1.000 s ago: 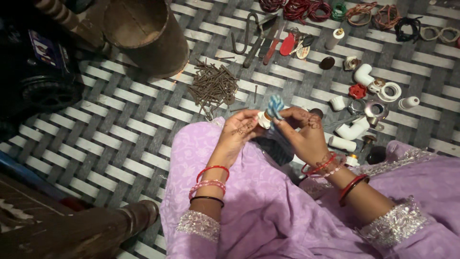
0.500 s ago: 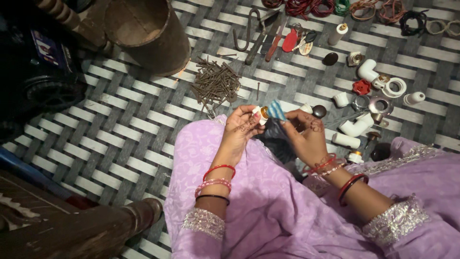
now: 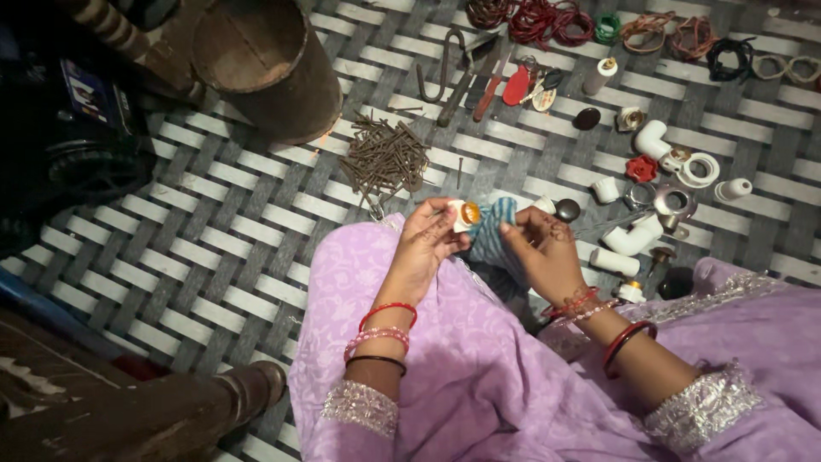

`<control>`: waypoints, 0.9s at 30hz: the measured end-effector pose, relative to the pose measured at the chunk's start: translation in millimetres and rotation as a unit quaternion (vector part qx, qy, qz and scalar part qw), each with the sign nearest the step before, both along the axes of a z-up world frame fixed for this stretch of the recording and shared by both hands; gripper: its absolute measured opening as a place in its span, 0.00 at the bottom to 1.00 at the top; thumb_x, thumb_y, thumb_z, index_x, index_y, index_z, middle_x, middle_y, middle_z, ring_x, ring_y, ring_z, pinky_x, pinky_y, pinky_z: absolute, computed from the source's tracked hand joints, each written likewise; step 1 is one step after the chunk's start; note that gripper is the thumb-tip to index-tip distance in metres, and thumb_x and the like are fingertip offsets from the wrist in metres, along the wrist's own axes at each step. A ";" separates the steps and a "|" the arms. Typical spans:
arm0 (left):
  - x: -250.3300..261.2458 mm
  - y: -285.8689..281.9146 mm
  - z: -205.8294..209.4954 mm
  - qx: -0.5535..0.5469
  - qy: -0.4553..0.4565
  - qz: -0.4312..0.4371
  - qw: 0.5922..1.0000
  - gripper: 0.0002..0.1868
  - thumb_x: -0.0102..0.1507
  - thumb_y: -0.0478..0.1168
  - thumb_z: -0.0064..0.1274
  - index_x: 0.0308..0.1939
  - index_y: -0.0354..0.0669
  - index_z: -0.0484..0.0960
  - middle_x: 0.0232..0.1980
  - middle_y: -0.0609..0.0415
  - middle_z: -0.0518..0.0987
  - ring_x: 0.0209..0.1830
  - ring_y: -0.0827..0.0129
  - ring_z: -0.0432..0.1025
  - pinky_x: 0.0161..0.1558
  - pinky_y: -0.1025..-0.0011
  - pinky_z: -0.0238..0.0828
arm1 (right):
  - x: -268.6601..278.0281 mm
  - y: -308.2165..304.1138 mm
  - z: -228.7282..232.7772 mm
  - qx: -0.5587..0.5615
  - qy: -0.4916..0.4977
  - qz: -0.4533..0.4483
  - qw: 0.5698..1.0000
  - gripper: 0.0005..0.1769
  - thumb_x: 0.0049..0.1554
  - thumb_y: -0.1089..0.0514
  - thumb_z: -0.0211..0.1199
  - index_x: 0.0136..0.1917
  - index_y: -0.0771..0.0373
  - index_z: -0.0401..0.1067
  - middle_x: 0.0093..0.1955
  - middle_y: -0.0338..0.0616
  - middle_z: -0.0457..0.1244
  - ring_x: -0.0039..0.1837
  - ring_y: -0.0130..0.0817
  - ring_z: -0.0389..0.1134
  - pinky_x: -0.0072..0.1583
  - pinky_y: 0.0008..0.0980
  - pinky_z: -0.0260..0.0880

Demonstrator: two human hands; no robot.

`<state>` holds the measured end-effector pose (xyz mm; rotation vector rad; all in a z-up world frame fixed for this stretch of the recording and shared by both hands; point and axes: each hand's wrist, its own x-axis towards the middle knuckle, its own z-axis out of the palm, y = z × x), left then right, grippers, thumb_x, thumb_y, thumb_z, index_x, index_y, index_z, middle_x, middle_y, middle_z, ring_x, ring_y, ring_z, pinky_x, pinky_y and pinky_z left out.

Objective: The person sits on a patterned floor and cleans small white plastic parts using a blue and white striped cloth. They wipe the parts by hand, handling them one at a time, and place the cleaned items back on the floor among other hardware.

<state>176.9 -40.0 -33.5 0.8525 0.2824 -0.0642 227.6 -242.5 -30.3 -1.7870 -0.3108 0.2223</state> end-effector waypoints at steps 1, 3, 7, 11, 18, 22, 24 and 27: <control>-0.3 -1.0 -1.5 0.017 0.009 -0.011 1.000 0.15 0.68 0.42 0.55 0.54 0.38 0.75 0.47 0.54 0.82 0.37 0.72 0.77 0.43 0.73 0.77 | 0.1 -0.7 -3.3 0.027 0.019 -0.010 0.999 0.10 0.62 0.59 0.66 0.44 0.67 0.71 0.35 0.33 0.60 0.37 0.17 0.57 0.39 0.25 0.57; 2.0 -3.7 -4.9 0.053 0.006 -0.051 0.997 0.15 0.67 0.40 0.56 0.55 0.39 0.75 0.47 0.54 0.82 0.38 0.73 0.77 0.43 0.74 0.77 | -2.4 -2.2 -1.4 0.021 -0.006 -0.016 1.000 0.07 0.63 0.60 0.64 0.47 0.67 0.73 0.37 0.33 0.63 0.38 0.17 0.59 0.40 0.24 0.60; 2.1 -4.6 -8.6 0.098 -0.005 -0.088 0.991 0.17 0.67 0.40 0.58 0.57 0.39 0.76 0.47 0.55 0.82 0.39 0.74 0.78 0.43 0.76 0.75 | -14.4 4.0 16.7 -0.015 -0.077 -0.013 0.997 0.06 0.61 0.61 0.64 0.49 0.67 0.74 0.38 0.35 0.66 0.40 0.17 0.64 0.41 0.23 0.64; 1.6 -3.9 -9.1 0.100 0.000 -0.093 0.991 0.18 0.67 0.42 0.58 0.58 0.39 0.76 0.46 0.53 0.83 0.39 0.73 0.78 0.43 0.77 0.76 | -16.1 4.1 25.1 -0.008 -0.102 0.013 0.995 0.07 0.63 0.62 0.62 0.50 0.69 0.74 0.40 0.38 0.68 0.41 0.21 0.68 0.43 0.25 0.68; 4.0 -3.5 -13.9 0.084 0.016 -0.089 0.992 0.17 0.66 0.42 0.57 0.56 0.38 0.76 0.45 0.54 0.83 0.38 0.72 0.79 0.42 0.76 0.77 | -12.0 0.9 32.1 -0.033 -0.188 0.024 0.981 0.07 0.64 0.65 0.58 0.54 0.70 0.73 0.45 0.46 0.66 0.46 0.34 0.69 0.49 0.32 0.69; 1.9 -2.4 -17.7 0.105 0.016 -0.102 0.989 0.16 0.67 0.39 0.58 0.55 0.38 0.76 0.44 0.53 0.83 0.37 0.72 0.78 0.41 0.77 0.75 | -14.2 3.2 39.6 -0.050 -0.209 0.069 0.974 0.10 0.59 0.66 0.58 0.55 0.70 0.71 0.46 0.49 0.65 0.47 0.42 0.69 0.51 0.36 0.69; 2.2 -2.3 -16.1 0.107 0.021 -0.106 0.988 0.15 0.67 0.40 0.58 0.55 0.38 0.76 0.44 0.53 0.83 0.37 0.73 0.78 0.41 0.77 0.76 | -12.9 4.0 41.2 -0.091 -0.212 0.053 0.972 0.11 0.57 0.64 0.61 0.54 0.68 0.72 0.45 0.49 0.65 0.46 0.44 0.69 0.48 0.37 0.69; 2.2 -2.4 -11.8 0.105 0.025 -0.106 0.988 0.15 0.65 0.39 0.58 0.54 0.38 0.77 0.45 0.54 0.83 0.38 0.75 0.77 0.41 0.78 0.76 | -9.4 1.4 39.1 -0.132 -0.214 0.042 0.967 0.12 0.55 0.61 0.64 0.51 0.68 0.72 0.44 0.52 0.65 0.45 0.47 0.69 0.47 0.40 0.68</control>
